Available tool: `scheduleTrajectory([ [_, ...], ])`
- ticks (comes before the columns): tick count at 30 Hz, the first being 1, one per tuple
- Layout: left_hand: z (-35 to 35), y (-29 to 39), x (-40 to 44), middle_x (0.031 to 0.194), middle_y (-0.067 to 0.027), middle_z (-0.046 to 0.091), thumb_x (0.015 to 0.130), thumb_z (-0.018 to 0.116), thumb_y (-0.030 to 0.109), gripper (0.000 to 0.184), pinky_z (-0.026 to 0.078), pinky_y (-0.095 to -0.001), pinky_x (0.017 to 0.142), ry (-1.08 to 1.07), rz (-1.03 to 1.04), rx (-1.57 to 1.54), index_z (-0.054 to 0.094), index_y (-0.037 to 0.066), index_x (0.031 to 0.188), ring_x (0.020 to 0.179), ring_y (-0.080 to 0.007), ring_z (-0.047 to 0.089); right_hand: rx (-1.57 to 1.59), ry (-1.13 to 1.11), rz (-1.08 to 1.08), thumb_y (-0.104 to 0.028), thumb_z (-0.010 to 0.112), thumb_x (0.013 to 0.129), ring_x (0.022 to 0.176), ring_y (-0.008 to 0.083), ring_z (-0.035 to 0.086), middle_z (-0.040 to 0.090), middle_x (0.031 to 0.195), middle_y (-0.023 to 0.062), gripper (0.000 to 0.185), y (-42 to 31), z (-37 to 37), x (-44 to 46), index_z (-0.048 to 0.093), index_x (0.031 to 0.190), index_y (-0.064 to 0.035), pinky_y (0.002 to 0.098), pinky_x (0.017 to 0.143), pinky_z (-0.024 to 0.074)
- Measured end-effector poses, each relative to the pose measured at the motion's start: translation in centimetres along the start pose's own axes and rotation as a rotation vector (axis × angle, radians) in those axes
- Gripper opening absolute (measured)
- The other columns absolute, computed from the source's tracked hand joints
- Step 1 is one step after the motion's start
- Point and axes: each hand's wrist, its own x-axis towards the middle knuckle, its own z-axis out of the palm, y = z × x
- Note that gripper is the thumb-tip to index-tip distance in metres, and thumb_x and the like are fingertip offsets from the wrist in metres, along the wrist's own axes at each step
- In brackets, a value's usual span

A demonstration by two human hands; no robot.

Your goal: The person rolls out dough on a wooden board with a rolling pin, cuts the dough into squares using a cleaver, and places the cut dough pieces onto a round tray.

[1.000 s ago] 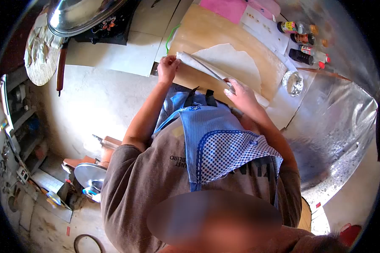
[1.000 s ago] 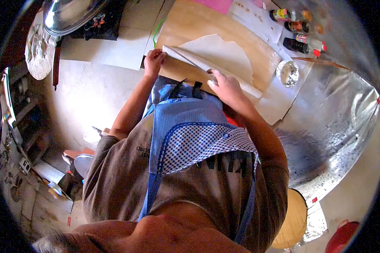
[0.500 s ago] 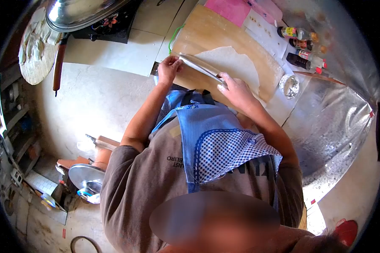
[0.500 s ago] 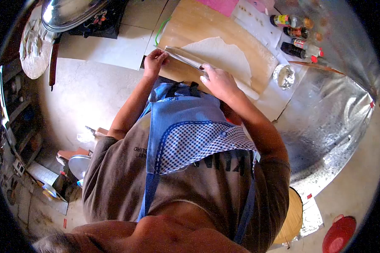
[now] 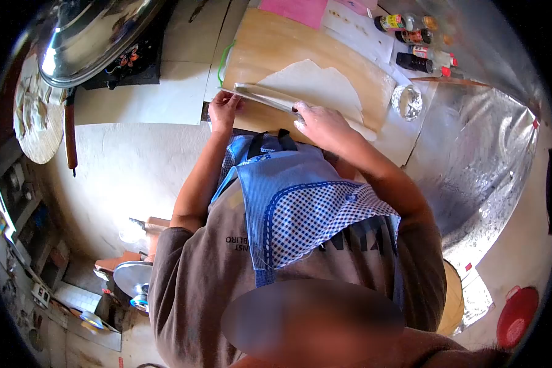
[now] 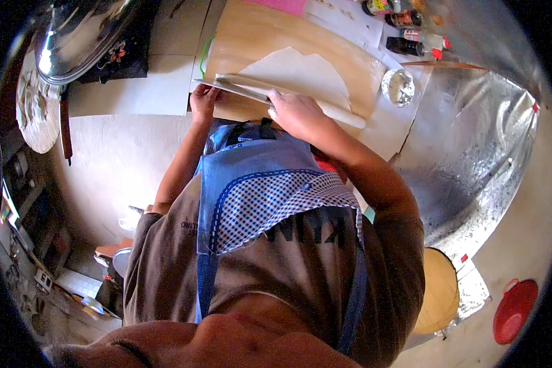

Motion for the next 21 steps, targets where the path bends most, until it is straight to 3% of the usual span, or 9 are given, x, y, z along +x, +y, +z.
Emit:
scheduleTrajectory([
  [11,-0.1,-0.3,0.0,0.081,-0.0108,0.069,0.091,0.064,0.005,0.009,0.057,-0.0278,0.065,-0.023,0.047,-0.174,0.062,-0.004,0.094,0.067,-0.0163,0.068,-0.047,0.067,-0.007,-0.021,0.057,0.090,0.085,0.0392,0.065,0.067,0.090,0.0208,0.033,1.7,1.8,-1.3,0.052,0.118,-0.0050,0.0500,0.075,0.0499],
  [15,-0.2,0.0,-0.1,0.082,-0.0102,0.069,0.091,0.064,0.004,0.010,0.058,-0.0280,0.065,-0.051,0.107,-0.090,0.062,-0.004,0.098,0.068,-0.0162,0.068,-0.070,0.113,-0.024,-0.020,0.057,0.089,0.077,0.0380,0.065,0.066,0.082,0.0191,0.031,3.0,2.7,-1.8,0.054,0.117,-0.0059,0.0494,0.069,0.0503],
  [21,0.2,1.7,-0.9,0.079,-0.0081,0.067,0.091,0.066,0.006,0.011,0.056,-0.0251,0.062,-0.026,0.099,-0.014,0.062,-0.003,0.096,0.071,-0.0136,0.067,-0.061,0.153,-0.030,-0.019,0.055,0.090,0.077,0.0386,0.065,0.066,0.081,0.0193,0.029,5.6,3.7,-3.1,0.055,0.116,-0.0070,0.0502,0.069,0.0499],
])
